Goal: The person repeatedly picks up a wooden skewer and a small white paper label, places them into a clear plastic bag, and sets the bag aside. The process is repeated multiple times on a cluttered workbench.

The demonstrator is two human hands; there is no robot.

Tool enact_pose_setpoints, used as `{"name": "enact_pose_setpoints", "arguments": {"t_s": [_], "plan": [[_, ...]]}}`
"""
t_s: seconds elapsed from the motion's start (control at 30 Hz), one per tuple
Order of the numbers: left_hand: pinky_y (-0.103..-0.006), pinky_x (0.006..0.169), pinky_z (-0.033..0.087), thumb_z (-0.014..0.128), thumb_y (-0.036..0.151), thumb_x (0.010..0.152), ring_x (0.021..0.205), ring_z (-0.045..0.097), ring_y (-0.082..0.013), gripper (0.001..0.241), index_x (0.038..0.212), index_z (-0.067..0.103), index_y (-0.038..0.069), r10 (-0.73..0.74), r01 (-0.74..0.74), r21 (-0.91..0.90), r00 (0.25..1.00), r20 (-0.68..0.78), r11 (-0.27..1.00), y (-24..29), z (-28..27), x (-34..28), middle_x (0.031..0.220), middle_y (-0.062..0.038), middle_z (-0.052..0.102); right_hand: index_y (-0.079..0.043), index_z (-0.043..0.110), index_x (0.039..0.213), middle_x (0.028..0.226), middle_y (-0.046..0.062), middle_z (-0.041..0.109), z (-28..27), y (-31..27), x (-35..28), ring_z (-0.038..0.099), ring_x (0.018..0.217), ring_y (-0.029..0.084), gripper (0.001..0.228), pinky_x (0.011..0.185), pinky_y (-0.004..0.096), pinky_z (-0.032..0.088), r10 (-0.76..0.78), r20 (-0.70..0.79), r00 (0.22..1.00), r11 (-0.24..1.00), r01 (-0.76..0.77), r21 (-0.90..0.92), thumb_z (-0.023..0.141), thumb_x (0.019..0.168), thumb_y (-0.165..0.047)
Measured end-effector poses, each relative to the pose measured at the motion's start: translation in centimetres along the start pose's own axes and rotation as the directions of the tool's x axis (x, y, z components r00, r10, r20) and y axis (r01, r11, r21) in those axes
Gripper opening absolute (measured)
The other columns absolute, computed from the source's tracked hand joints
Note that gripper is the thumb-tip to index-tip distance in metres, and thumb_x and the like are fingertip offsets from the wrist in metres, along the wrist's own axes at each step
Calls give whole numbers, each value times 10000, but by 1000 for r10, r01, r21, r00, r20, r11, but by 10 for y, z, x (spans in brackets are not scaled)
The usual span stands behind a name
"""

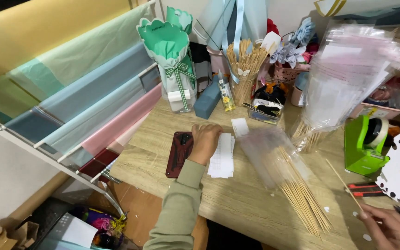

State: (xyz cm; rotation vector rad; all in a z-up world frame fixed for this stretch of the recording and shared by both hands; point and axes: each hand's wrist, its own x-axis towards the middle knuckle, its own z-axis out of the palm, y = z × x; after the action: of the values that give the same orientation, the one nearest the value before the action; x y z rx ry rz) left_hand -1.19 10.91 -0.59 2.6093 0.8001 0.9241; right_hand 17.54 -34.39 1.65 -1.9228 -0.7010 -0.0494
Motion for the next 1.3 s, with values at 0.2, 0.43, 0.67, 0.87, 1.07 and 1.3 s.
{"name": "enact_pose_setpoints", "arguments": {"t_s": [0.2, 0.43, 0.67, 0.87, 1.07, 1.3], "plan": [[-417, 899, 346, 658, 66, 931, 962, 573, -263, 144, 1045, 699, 144, 122, -110, 70, 971, -205, 991, 13, 2, -12, 1077, -27, 667, -95, 777, 1246, 1036, 37, 724, 25, 5, 13, 580, 874, 93, 290, 914, 211, 437, -3, 80, 997, 1000, 3, 1, 714, 963, -81], [-492, 1061, 333, 635, 85, 944, 1192, 564, -298, 121, 1038, 704, 117, 137, -129, 46, 937, -321, 991, 16, -11, -15, 1269, -90, 655, -68, 792, 1211, 959, 56, 711, 66, -13, 28, 557, 781, 128, 303, 760, 255, 452, 173, 151, 973, 973, -192, 128, 719, 918, -75], [-510, 1123, 288, 611, 133, 982, 1212, 569, -256, 150, 1063, 728, 179, 75, -77, 6, 944, -322, 997, 10, -8, -18, 1277, -35, 665, -105, 804, 1191, 936, 49, 750, 79, -18, 32, 627, 820, 125, 317, 773, 249, 480, 122, 181, 976, 975, -152, 163, 740, 883, -70], [-509, 1150, 260, 612, 142, 976, 1220, 573, -241, 159, 1063, 740, 181, 55, -60, -7, 947, -315, 998, 10, -10, -19, 1282, -20, 674, -115, 810, 1172, 872, 35, 724, 77, -23, 30, 570, 726, 116, 330, 675, 245, 444, 73, 152, 986, 980, -99, 171, 755, 858, -30], [-533, 1182, 265, 584, 197, 1003, 1270, 566, -256, 287, 1273, 655, 131, 112, -129, -12, 900, -422, 992, 28, -12, -21, 1334, -50, 648, -152, 815, 1143, 869, 7, 735, 76, -20, 31, 573, 720, 109, 282, 698, 245, 458, 4, 152, 988, 997, -16, 77, 749, 872, -115], [-625, 1290, -67, 424, 570, 1134, 1611, 6, -294, 706, 1668, 127, 217, 606, -563, 223, 747, -274, 796, 121, 3, -41, 1739, -52, 53, -136, 827, 1137, 879, 27, 745, 75, -46, 25, 592, 784, 130, 289, 770, 266, 487, 39, 196, 980, 990, -64, 125, 753, 861, -91]]}}
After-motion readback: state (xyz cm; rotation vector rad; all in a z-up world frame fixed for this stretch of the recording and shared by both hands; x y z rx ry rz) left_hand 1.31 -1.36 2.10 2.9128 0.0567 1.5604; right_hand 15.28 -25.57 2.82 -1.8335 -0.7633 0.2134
